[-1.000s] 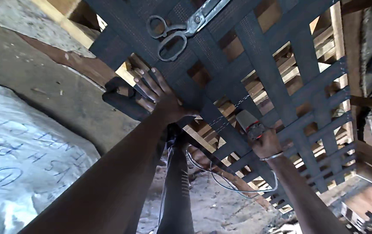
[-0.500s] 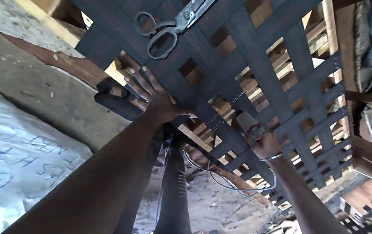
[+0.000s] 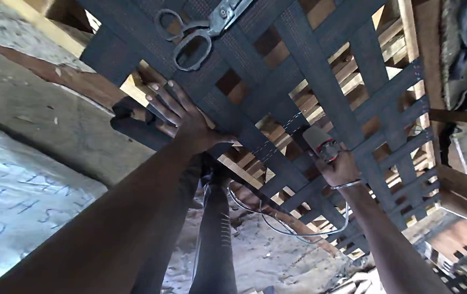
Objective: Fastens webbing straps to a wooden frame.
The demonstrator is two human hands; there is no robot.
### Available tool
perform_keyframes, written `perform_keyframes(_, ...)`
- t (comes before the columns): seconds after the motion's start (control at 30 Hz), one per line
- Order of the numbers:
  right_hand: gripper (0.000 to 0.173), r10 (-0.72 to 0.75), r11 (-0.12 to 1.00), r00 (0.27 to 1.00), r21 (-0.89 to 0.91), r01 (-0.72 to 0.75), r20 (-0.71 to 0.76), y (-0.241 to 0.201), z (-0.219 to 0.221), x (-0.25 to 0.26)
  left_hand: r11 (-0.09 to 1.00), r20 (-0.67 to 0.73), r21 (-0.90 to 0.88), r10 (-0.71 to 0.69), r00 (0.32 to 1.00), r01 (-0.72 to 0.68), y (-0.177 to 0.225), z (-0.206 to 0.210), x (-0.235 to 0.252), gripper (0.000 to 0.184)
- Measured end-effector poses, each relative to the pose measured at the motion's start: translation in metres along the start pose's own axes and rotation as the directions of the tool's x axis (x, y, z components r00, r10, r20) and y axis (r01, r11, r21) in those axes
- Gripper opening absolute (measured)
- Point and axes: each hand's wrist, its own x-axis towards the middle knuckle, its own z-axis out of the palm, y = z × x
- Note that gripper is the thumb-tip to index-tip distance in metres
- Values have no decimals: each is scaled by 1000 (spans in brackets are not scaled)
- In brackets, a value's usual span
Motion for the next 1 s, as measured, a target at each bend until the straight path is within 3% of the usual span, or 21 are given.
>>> perform_keyframes(0.17,49,31,998,999,50,-29,-30,4,-3,4,1000,96,1,-28,995,28,11,-13,-6,176)
perform_keyframes(0.3,46,48,990,998,136,-42,-40,9,-2,5,1000,64,12,-23,998,22,9,-11,-5,177)
perform_keyframes(0.57,50,25,994,1000,106,-23,-19,9,5,-4,1000,21,-16,3,1000,-3,3,-4,-2,184)
perform_keyframes(0.83,37,-14,996,999,86,12,33,-2,16,-15,1000,21,5,-5,1000,5,2,-4,1,184)
perform_keyframes(1.0,44,37,999,996,8,-38,86,-2,24,-21,1000,16,5,-3,1000,3,2,-1,1,184)
